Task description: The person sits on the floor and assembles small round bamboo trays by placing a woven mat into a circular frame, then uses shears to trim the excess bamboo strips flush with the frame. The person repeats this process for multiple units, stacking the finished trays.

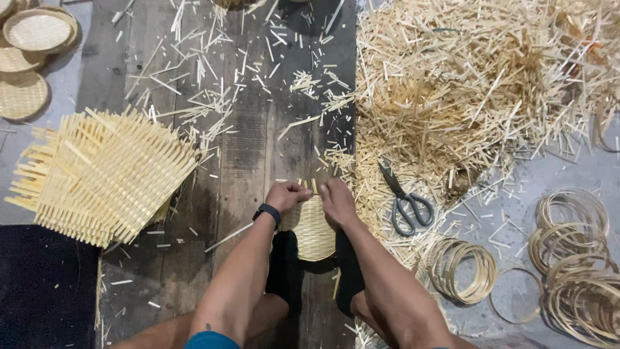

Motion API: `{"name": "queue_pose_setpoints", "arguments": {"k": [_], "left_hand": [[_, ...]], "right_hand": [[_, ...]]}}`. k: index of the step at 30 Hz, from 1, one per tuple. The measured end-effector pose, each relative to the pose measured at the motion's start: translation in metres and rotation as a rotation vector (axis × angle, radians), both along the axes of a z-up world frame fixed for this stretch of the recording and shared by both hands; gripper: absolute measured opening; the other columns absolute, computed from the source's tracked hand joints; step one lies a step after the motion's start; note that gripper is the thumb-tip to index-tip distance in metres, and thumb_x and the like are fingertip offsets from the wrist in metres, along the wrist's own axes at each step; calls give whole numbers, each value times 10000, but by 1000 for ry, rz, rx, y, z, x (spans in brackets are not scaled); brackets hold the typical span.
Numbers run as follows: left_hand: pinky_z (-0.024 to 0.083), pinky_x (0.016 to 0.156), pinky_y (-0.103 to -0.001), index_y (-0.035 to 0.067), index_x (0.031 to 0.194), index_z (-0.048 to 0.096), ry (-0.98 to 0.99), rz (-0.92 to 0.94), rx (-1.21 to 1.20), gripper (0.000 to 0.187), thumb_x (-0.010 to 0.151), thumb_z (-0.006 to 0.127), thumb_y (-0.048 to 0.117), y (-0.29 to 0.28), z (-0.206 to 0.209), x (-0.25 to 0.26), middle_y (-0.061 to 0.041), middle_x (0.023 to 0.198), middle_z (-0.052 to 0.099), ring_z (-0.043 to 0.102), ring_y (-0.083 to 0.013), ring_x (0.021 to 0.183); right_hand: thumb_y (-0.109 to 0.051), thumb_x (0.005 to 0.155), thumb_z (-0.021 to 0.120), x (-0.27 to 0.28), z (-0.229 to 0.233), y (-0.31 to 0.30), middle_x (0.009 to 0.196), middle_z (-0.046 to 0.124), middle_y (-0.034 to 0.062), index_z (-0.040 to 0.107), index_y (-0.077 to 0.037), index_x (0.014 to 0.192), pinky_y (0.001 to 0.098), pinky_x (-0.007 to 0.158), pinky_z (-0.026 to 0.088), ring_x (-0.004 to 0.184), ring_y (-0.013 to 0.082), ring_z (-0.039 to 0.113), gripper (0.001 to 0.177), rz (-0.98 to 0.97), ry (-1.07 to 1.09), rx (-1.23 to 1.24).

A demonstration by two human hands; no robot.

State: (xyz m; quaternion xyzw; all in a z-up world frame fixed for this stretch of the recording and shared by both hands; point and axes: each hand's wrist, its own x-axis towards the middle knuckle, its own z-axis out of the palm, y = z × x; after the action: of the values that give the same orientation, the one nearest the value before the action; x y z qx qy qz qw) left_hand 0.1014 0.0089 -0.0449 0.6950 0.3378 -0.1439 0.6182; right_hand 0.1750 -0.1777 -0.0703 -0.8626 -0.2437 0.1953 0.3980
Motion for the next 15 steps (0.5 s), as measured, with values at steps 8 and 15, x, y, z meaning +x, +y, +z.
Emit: {"name": "queue_pose_setpoints", "arguments": {"k": [8,15], "left_hand": [[528,855,-448,84,941,812,-72,240,842,335,815,811,395,-32,45,-69,-165,1002,755,704,-367,967],[578,739,-320,58,1033,812,4,563,103,325,835,831,315,-26,-40,-105,-73,901,816,722,-151,784]], "right_hand": [[-614,893,657,-2,80,55,888,705,85,667,-122,878,425,767,532,834,226,663,493,160,337,-378],[-546,786,821,-9,118,68,730,678,67,621,-108,736,384,626,494,657,162,605,484,45,394,-407]]}}
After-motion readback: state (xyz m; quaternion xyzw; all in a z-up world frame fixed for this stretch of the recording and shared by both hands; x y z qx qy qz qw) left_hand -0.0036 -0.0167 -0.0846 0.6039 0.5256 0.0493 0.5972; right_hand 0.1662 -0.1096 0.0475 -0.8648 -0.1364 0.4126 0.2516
